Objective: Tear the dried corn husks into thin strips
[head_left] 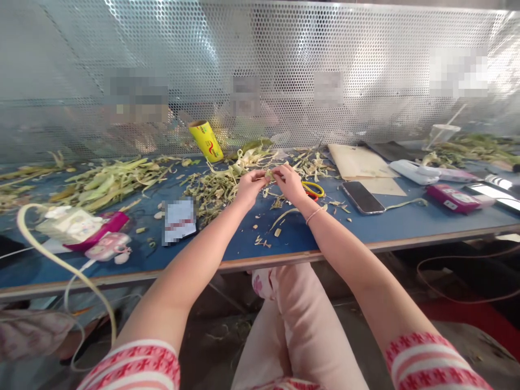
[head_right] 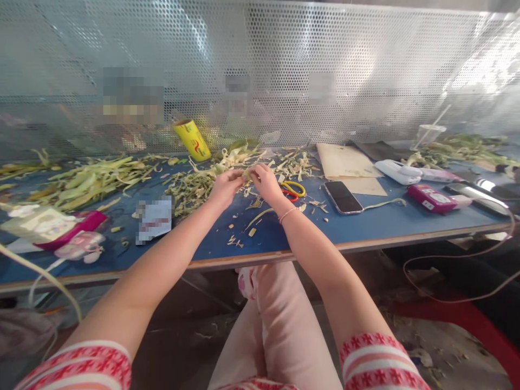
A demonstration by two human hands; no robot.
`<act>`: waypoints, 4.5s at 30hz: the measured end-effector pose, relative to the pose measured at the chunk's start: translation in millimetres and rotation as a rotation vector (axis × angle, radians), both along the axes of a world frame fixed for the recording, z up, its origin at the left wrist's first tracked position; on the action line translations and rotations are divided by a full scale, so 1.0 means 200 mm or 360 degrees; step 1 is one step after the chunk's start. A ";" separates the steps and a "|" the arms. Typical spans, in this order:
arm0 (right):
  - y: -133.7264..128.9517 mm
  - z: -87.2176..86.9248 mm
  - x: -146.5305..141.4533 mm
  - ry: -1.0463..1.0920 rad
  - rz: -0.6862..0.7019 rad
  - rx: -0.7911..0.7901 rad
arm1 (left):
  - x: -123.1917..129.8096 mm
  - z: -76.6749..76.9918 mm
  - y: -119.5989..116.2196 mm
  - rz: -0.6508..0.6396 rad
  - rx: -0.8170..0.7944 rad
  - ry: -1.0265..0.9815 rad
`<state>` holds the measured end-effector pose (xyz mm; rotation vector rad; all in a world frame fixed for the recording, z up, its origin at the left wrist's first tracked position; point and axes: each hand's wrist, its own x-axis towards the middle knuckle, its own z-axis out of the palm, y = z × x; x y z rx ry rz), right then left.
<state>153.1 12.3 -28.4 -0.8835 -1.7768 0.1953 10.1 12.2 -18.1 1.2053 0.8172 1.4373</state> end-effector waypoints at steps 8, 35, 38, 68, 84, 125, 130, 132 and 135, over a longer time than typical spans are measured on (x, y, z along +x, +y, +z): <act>-0.02 0.01 -0.02 -0.0034 0.0008 0.0154 | 0.01 0.03 -0.03 0.0077 0.0010 0.0028; -0.01 0.03 -0.01 0.0294 -0.0003 -0.0247 | 0.01 0.00 -0.03 -0.0033 0.0059 -0.0147; -0.01 0.03 -0.01 0.0205 -0.0021 -0.0177 | 0.01 0.01 -0.02 -0.0018 -0.0011 -0.0216; -0.01 0.07 0.00 0.0575 0.0094 -0.0540 | 0.01 0.02 -0.03 -0.0017 -0.0011 -0.0219; -0.03 0.11 0.06 0.0811 0.0454 -0.0764 | -0.01 0.04 -0.06 -0.0149 0.0176 0.0026; -0.01 0.09 0.03 0.0620 0.0298 -0.0551 | -0.01 0.08 -0.08 -0.0341 -0.0280 -0.0471; -0.03 0.10 0.03 0.0536 0.0289 -0.0504 | 0.01 0.08 -0.09 -0.0369 -0.0320 -0.0536; -0.04 0.11 0.02 0.0518 0.0273 -0.0474 | 0.01 0.08 -0.09 -0.0371 -0.0296 -0.0587; -0.05 0.12 0.02 0.0532 0.0300 -0.0446 | 0.02 0.08 -0.09 -0.0357 -0.0278 -0.0597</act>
